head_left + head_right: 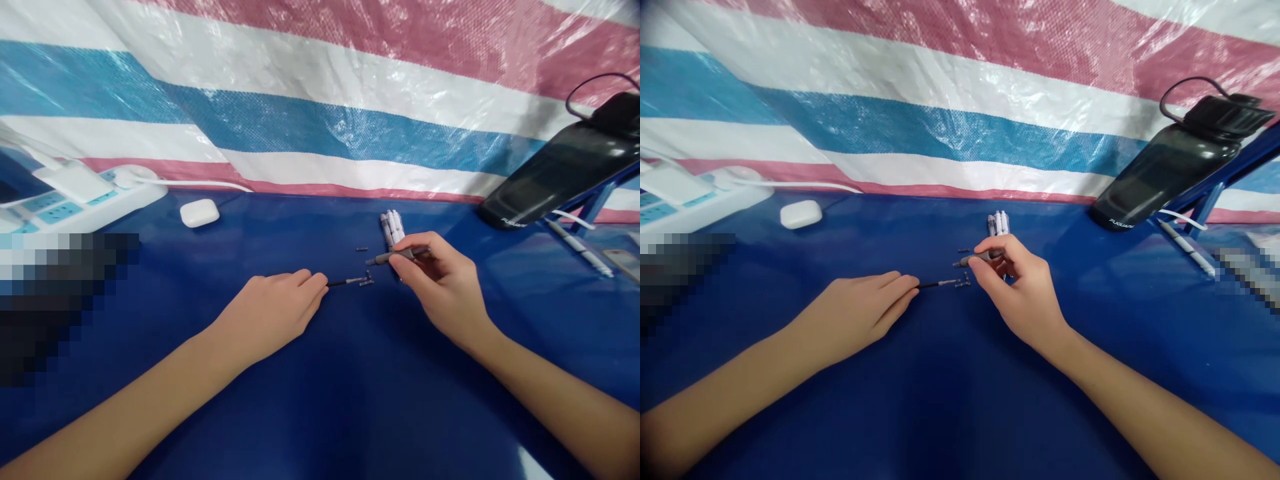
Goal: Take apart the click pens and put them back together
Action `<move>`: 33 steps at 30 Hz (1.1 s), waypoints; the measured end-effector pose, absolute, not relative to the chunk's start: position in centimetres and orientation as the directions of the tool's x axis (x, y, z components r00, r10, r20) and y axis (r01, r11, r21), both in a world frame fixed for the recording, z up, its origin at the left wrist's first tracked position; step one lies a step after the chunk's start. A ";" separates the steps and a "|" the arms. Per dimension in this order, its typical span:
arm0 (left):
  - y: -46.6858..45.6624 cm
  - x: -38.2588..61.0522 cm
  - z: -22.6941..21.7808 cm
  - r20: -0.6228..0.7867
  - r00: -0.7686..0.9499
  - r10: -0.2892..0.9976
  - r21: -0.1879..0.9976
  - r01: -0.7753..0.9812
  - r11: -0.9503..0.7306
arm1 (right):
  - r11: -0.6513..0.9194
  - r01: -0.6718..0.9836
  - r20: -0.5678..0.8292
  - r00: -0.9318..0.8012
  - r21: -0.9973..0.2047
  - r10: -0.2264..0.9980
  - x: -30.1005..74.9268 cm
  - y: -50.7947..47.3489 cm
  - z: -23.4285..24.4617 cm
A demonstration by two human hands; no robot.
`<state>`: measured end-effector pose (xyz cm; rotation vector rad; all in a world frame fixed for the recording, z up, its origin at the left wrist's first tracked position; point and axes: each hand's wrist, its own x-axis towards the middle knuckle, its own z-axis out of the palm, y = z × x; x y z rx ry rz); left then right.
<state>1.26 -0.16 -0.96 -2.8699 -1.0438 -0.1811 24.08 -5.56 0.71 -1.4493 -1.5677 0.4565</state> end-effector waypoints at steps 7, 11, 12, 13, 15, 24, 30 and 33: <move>-0.2 1.2 -1.1 0.171 0.773 0.611 -0.119 0.632 -0.766 | 0.439 0.789 0.399 -0.270 -0.430 0.876 23.7 -5.9 0.5; -0.3 1.3 -1.1 0.179 0.776 0.605 -0.120 0.628 -0.769 | 0.454 0.799 0.253 -0.381 -0.394 0.890 23.4 -6.1 0.6; -0.3 1.3 -1.1 0.183 0.775 0.605 -0.124 0.628 -0.768 | 0.453 0.804 0.229 -0.392 -0.385 0.891 23.4 -6.1 0.6; -0.4 1.3 -1.1 0.187 0.774 0.605 -0.129 0.630 -0.766 | 0.452 0.807 0.208 -0.401 -0.381 0.892 23.4 -6.1 0.6; -0.6 1.4 -1.1 0.204 0.768 0.608 -0.136 0.637 -0.759 | 0.455 0.807 0.173 -0.422 -0.376 0.890 23.4 -6.1 0.6; -0.7 1.2 -1.2 0.290 0.742 0.604 -0.205 0.665 -0.718 | 0.536 0.808 0.195 -0.501 -0.245 0.843 23.3 -5.8 0.1; -0.4 1.0 -1.0 0.287 0.745 0.602 -0.222 0.663 -0.715 | 0.526 0.822 0.197 -0.491 -0.220 0.849 23.2 -5.8 0.1; 0.0 0.9 -0.8 0.291 0.732 0.616 -0.201 0.676 -0.709 | 0.517 0.826 0.196 -0.481 -0.226 0.854 23.2 -5.8 0.2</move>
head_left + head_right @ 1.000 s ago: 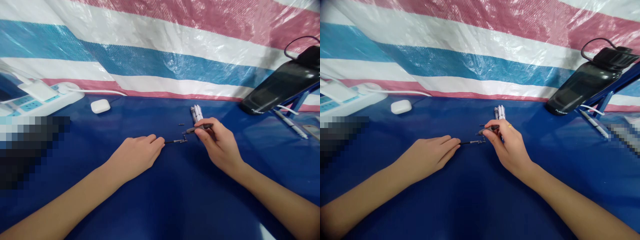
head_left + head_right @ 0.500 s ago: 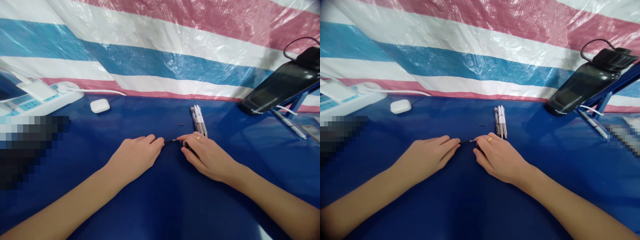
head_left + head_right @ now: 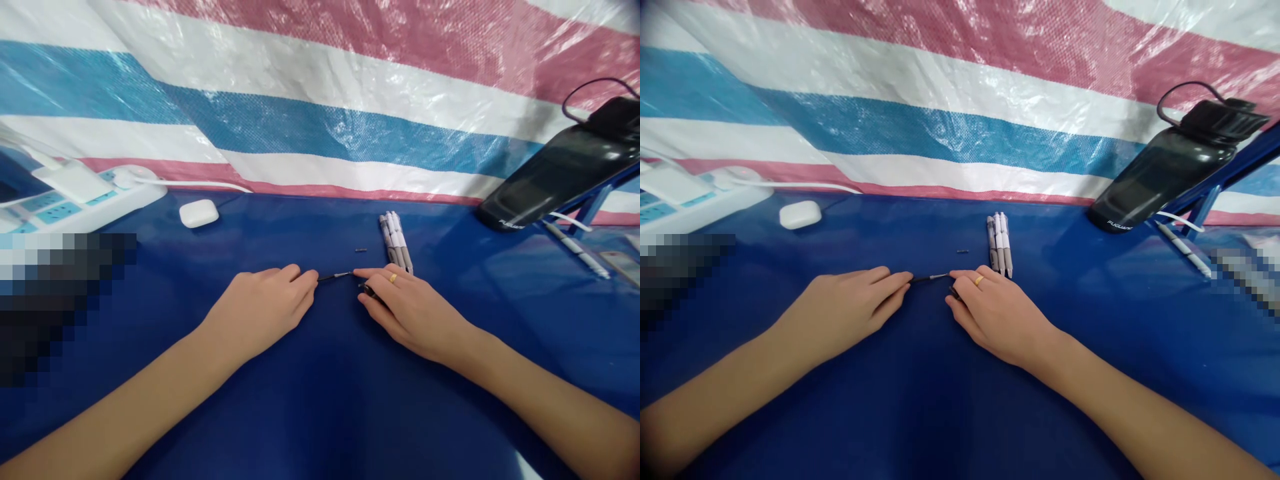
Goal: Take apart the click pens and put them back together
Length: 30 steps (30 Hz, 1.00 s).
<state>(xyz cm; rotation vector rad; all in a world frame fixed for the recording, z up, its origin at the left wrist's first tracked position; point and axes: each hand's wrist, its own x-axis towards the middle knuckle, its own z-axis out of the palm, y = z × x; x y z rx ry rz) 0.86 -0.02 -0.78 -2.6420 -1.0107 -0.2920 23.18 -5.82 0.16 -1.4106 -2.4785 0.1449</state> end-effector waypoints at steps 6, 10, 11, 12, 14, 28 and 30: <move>0.3 0.6 -0.6 0.328 0.698 0.637 -0.165 0.706 -0.688 | 0.524 0.808 0.268 -0.460 -0.270 0.846 23.3 -5.9 0.3; 0.0 0.8 -0.6 0.295 0.691 0.659 -0.065 0.703 -0.708 | 0.439 0.816 0.357 -0.310 -0.376 0.881 23.4 -6.1 0.9; 0.0 0.9 -0.6 0.283 0.690 0.666 -0.027 0.700 -0.714 | 0.404 0.805 0.365 -0.252 -0.435 0.896 23.4 -6.1 1.1; 0.0 1.0 -0.6 0.262 0.691 0.674 0.010 0.696 -0.718 | 0.367 0.784 0.355 -0.201 -0.500 0.913 23.4 -6.2 1.2; -0.1 1.1 -0.3 0.199 0.696 0.690 0.072 0.692 -0.719 | 0.309 0.728 0.308 -0.140 -0.613 0.941 23.3 -6.2 1.3; 0.0 1.4 -0.3 0.057 0.652 0.756 0.067 0.753 -0.655 | 0.153 0.562 0.241 0.086 -0.813 0.967 23.7 -5.7 0.0; 0.0 1.4 -0.3 0.060 0.664 0.745 0.074 0.741 -0.667 | 0.133 0.507 0.215 0.107 -0.852 0.971 23.8 -5.5 -0.1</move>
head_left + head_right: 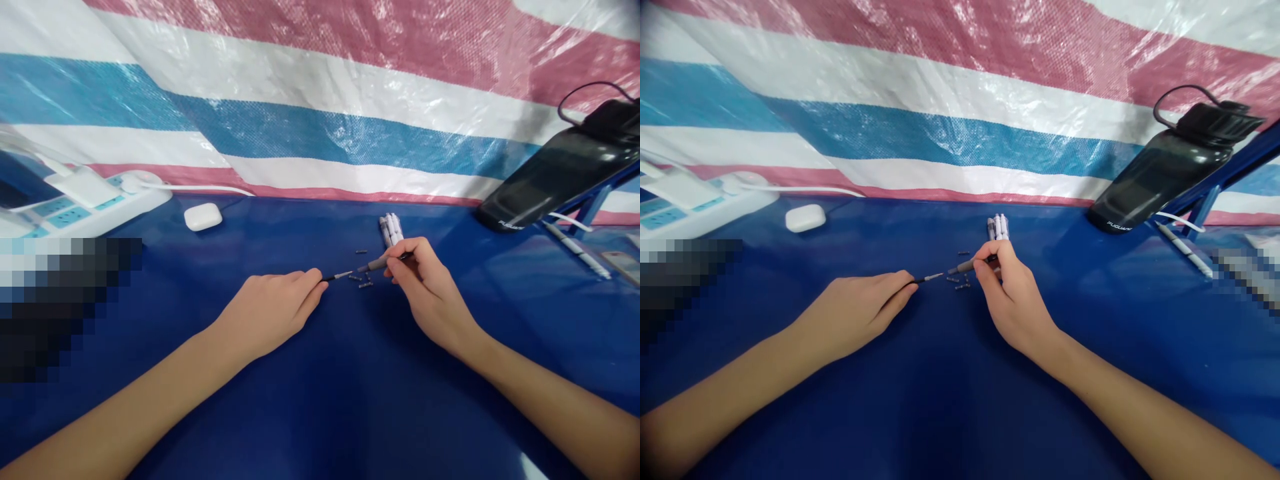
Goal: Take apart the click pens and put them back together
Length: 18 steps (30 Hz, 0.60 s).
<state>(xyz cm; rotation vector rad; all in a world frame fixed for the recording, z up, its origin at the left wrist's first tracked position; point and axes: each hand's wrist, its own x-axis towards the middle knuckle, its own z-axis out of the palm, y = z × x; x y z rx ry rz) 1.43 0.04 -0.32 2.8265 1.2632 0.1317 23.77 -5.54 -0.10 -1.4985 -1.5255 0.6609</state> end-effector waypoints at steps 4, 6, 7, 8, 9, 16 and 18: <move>0.0 1.4 -0.3 0.070 0.689 0.721 0.074 0.718 -0.692 | 0.141 0.470 0.210 0.097 -0.871 0.973 23.7 -5.6 -0.2; -0.1 1.4 -0.4 0.085 0.698 0.711 0.079 0.707 -0.703 | 0.152 0.475 0.207 0.064 -0.867 0.976 23.6 -5.7 -0.2; -0.1 1.4 -0.4 0.098 0.703 0.704 0.082 0.699 -0.710 | 0.158 0.480 0.205 0.047 -0.863 0.978 23.5 -5.7 -0.2; -0.2 1.3 -0.5 0.116 0.709 0.695 0.085 0.690 -0.718 | 0.163 0.486 0.202 0.028 -0.859 0.979 23.5 -5.8 -0.2; -0.3 1.3 -0.5 0.140 0.716 0.684 0.090 0.679 -0.728 | 0.170 0.489 0.201 0.011 -0.856 0.980 23.4 -5.8 -0.2; -0.3 1.1 -1.0 0.358 0.737 0.573 0.036 0.602 -0.797 | 0.169 0.378 0.171 -0.027 -0.910 0.985 24.0 -5.1 0.0; -0.2 1.1 -1.1 0.376 0.754 0.538 0.003 0.580 -0.815 | 0.126 0.301 0.122 -0.031 -0.945 0.992 24.1 -4.9 0.2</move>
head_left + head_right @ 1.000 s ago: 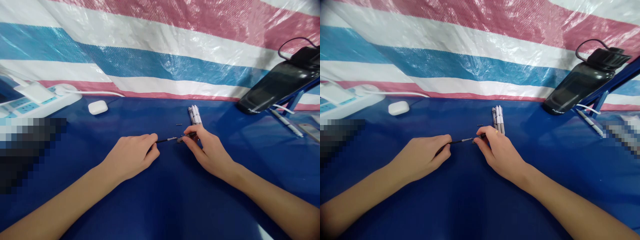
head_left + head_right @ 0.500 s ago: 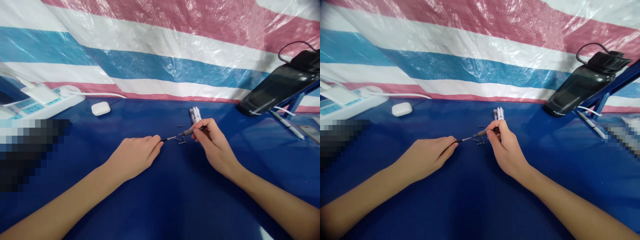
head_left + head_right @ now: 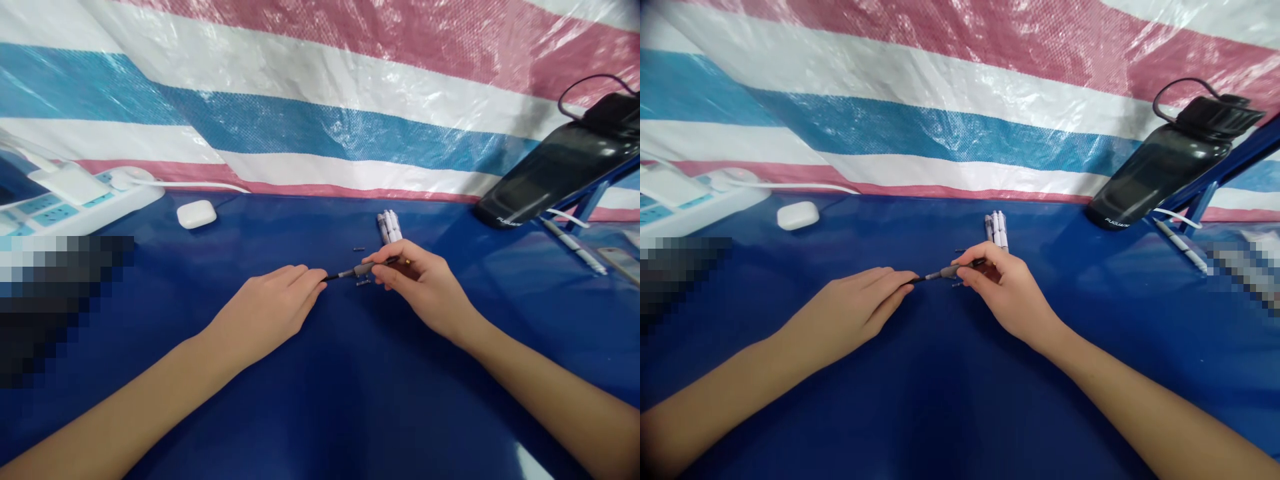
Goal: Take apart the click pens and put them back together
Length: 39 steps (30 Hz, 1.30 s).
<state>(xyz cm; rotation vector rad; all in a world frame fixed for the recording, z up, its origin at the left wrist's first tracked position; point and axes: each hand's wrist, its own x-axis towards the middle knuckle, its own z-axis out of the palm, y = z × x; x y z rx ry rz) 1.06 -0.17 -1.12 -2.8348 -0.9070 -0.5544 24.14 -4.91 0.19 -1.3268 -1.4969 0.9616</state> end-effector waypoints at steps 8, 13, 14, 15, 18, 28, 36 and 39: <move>-0.4 1.1 -1.7 0.412 0.828 0.380 -0.057 0.439 -0.897 | 0.163 0.485 0.095 -0.162 -0.859 0.982 23.3 -6.0 0.2; -0.7 1.1 -1.4 0.388 0.866 0.316 -0.083 0.375 -0.923 | 0.323 0.699 0.099 -0.341 -0.638 0.935 23.2 -6.6 0.4; -0.7 1.1 -1.4 0.386 0.864 0.324 -0.080 0.381 -0.921 | 0.342 0.721 0.090 -0.364 -0.603 0.927 23.2 -6.6 0.3; -0.6 1.1 -1.4 0.384 0.860 0.336 -0.072 0.391 -0.918 | 0.353 0.738 0.081 -0.378 -0.575 0.922 23.2 -6.6 0.2; -0.4 1.0 -1.5 0.354 0.853 0.384 -0.043 0.426 -0.904 | 0.341 0.765 0.059 -0.371 -0.547 0.927 23.1 -6.6 0.0; -0.4 1.0 -1.7 0.329 0.845 0.421 -0.038 0.458 -0.888 | 0.387 0.824 0.067 -0.396 -0.415 0.916 23.2 -6.1 0.0; -0.2 1.2 -1.7 0.311 0.853 0.419 -0.047 0.455 -0.889 | 0.398 0.830 0.035 -0.419 -0.390 0.907 23.1 -6.2 0.1; -0.2 1.1 -1.8 0.306 0.855 0.419 -0.043 0.453 -0.891 | 0.426 0.832 0.059 -0.435 -0.356 0.899 23.2 -6.1 0.0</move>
